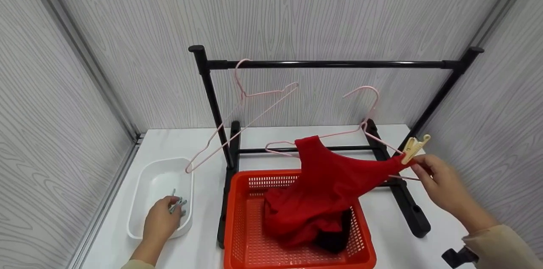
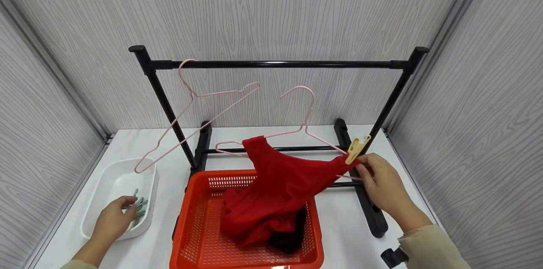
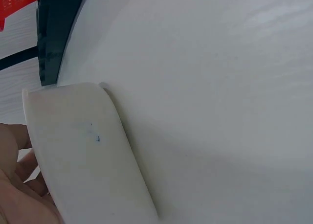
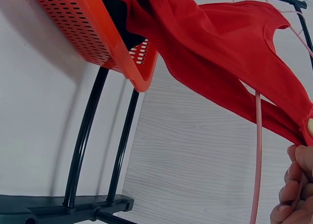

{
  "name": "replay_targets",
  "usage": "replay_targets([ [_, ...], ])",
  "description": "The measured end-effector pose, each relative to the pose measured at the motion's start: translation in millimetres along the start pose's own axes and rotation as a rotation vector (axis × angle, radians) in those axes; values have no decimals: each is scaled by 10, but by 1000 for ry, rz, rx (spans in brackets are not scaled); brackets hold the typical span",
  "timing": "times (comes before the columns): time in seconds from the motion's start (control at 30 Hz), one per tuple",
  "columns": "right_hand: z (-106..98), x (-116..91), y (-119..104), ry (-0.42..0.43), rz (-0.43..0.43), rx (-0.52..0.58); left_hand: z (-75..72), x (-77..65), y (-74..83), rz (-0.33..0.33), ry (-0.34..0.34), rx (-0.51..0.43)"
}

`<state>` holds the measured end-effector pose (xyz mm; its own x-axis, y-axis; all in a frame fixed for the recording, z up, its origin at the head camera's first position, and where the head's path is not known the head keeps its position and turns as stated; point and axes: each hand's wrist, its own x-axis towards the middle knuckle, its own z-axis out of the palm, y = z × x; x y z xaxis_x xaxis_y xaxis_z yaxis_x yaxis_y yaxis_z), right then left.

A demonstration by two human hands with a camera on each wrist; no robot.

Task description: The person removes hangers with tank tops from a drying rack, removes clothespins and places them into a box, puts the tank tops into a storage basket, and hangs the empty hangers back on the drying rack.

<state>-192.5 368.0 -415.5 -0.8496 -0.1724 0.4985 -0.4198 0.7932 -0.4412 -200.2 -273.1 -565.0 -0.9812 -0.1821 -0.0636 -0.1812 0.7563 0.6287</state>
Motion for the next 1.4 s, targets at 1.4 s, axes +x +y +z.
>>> replay_targets([
  [1.4, 11, 65, -83, -15, -20, 47, -631, -103, 1284, 438, 557, -278],
])
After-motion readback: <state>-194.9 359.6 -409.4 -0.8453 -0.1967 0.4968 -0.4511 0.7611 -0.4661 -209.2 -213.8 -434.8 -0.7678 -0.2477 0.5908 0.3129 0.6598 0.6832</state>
